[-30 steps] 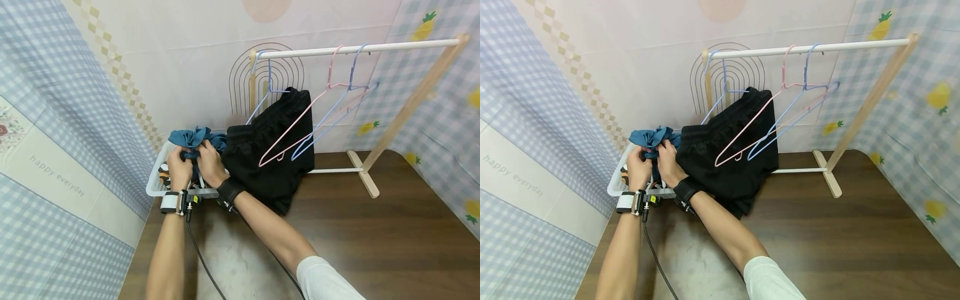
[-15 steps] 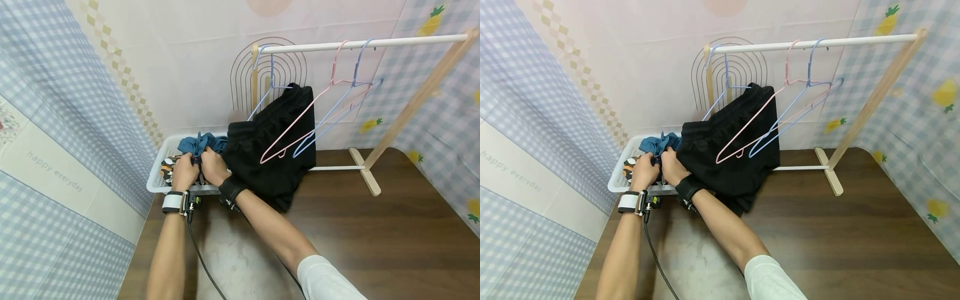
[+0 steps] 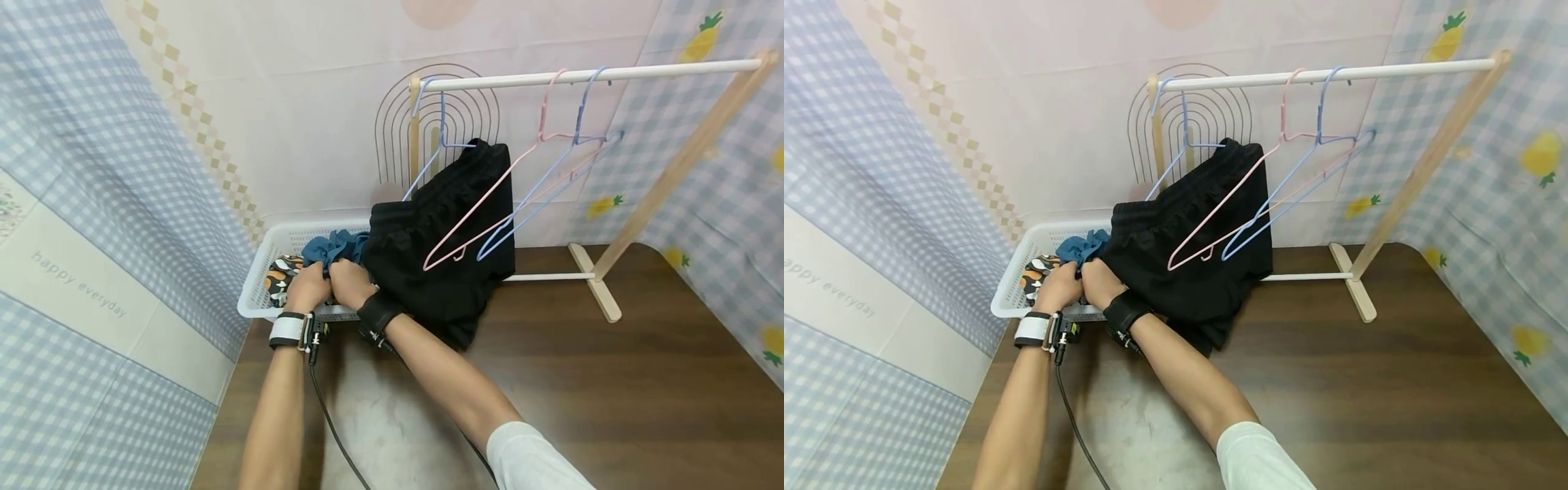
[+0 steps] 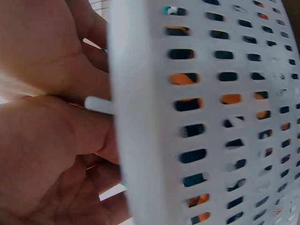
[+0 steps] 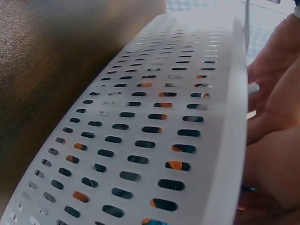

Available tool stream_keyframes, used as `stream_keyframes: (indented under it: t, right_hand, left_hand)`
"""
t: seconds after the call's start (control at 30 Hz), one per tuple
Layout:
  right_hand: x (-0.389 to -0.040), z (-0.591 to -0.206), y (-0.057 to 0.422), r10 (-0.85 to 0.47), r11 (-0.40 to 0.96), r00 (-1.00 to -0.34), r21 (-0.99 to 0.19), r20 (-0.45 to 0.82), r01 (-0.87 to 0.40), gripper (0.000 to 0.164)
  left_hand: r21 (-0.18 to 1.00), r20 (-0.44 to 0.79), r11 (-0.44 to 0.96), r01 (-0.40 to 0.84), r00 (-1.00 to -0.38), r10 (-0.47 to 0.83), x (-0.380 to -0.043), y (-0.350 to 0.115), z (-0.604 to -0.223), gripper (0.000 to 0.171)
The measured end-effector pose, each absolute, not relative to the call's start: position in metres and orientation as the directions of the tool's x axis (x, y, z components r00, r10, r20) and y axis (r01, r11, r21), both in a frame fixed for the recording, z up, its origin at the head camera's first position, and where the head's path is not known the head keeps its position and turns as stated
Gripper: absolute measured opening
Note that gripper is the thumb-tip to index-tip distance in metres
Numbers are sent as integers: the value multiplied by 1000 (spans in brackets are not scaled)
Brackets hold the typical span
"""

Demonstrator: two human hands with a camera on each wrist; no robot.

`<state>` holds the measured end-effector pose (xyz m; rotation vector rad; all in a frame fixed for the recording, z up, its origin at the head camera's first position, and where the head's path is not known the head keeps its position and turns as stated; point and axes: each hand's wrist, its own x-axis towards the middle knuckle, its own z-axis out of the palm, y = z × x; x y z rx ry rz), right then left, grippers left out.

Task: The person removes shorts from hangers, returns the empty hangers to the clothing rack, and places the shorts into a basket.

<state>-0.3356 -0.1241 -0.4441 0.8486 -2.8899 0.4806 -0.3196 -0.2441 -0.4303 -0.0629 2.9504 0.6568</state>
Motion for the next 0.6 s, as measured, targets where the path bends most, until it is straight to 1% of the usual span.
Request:
stream_keyframes:
  t: [0.13,0.23,0.33,0.5,0.6]
  right_hand:
    - [-333,-447,-123,-543,777,-819,-260,184,-573,37]
    - [-333,-449,-120,-564,766,-805,-247,185,-593,40]
    - [-334,-452,-118,-571,762,-803,-254,172,-596,42]
    - [-335,-455,-113,-564,757,-816,-318,125,-571,52]
    - [-334,-455,-110,-560,764,-814,-284,154,-579,55]
  left_hand:
    - [368,-151,929,-51,-988,6,-320,-243,-433,31]
    - [334,-166,942,-42,-986,14,-320,-240,-434,27]
    - [312,-161,950,-34,-987,17,-319,-239,-435,25]
    - [297,-162,954,-43,-987,6,-315,-235,-436,25]
    - [296,-153,953,-61,-988,-16,-312,-232,-434,26]
